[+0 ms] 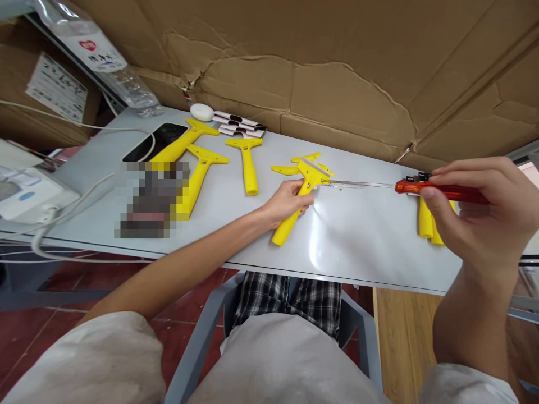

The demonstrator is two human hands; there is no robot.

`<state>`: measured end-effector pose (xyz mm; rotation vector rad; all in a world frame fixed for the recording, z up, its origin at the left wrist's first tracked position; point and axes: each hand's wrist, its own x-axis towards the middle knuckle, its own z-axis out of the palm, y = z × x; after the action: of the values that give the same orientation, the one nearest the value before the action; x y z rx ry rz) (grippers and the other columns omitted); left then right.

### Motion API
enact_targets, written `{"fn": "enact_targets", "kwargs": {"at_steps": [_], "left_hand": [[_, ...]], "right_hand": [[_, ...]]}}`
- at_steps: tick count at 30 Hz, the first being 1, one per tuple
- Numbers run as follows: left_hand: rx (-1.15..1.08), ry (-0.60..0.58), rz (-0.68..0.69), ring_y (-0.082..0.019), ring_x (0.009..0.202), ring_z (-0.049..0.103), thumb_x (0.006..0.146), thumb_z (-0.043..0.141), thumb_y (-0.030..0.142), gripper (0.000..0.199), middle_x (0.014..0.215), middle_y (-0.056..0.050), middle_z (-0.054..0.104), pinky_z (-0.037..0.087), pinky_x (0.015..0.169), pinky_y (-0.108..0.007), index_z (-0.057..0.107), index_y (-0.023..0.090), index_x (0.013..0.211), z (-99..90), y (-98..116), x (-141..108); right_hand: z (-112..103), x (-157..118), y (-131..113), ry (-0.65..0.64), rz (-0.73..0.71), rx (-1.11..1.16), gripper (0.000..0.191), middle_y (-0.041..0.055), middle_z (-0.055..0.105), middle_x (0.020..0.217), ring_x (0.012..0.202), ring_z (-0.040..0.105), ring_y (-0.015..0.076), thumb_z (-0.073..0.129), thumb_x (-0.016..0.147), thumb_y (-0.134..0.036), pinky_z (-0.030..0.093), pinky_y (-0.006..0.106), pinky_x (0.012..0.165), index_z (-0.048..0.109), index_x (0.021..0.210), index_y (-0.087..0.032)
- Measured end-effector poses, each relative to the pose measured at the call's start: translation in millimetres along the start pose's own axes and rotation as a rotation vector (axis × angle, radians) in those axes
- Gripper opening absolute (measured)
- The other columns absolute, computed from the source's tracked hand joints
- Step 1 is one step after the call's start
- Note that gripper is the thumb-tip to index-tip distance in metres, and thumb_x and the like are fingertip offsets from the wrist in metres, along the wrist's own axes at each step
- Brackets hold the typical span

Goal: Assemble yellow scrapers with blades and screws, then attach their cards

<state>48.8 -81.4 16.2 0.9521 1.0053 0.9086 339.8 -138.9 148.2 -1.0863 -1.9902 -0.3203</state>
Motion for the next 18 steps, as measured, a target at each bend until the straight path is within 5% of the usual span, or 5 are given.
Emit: {"fn": "enact_targets", "kwargs": {"at_steps": [5, 11, 18], "left_hand": [[-0.022, 0.021, -0.028, -0.008, 0.051, 0.046, 0.079, 0.070, -0.001, 0.021, 0.064, 0.002, 0.055, 0.035, 0.049, -0.025, 0.063, 0.019, 0.082, -2.2, 1.3, 2.5], [-0.007, 0.024, -0.036, -0.008, 0.052, 0.045, 0.082, 0.069, 0.000, 0.022, 0.066, 0.001, 0.055, 0.034, 0.051, -0.025, 0.059, 0.020, 0.077, -2.6, 2.9, 2.5], [-0.025, 0.047, -0.034, -0.009, 0.051, 0.046, 0.078, 0.069, 0.004, 0.019, 0.061, 0.001, 0.052, 0.033, 0.049, -0.026, 0.060, 0.020, 0.074, -5.4, 0.6, 4.1]], "right_hand": [[-4.9, 19.1, 7.4, -0.169, -0.024, 0.069, 0.027, 0.0047, 0.077, 0.120, 0.103, 0.076, 0.0260, 0.083, 0.085, -0.029, 0.063, 0.043, 0.080, 0.076, 0.111, -0.032], [-12.9, 46.9, 4.9, -0.357, 0.069, 0.039, 0.019, -0.0020, 0.079, 0.110, 0.091, 0.074, 0.0223, 0.076, 0.096, -0.045, 0.057, 0.041, 0.076, 0.076, 0.113, -0.037], [-10.2, 61.4, 19.8, -0.444, 0.087, -0.083, 0.032, -0.0011, 0.082, 0.099, 0.085, 0.075, 0.0239, 0.078, 0.097, -0.064, 0.053, 0.042, 0.070, 0.080, 0.117, -0.039]]}}
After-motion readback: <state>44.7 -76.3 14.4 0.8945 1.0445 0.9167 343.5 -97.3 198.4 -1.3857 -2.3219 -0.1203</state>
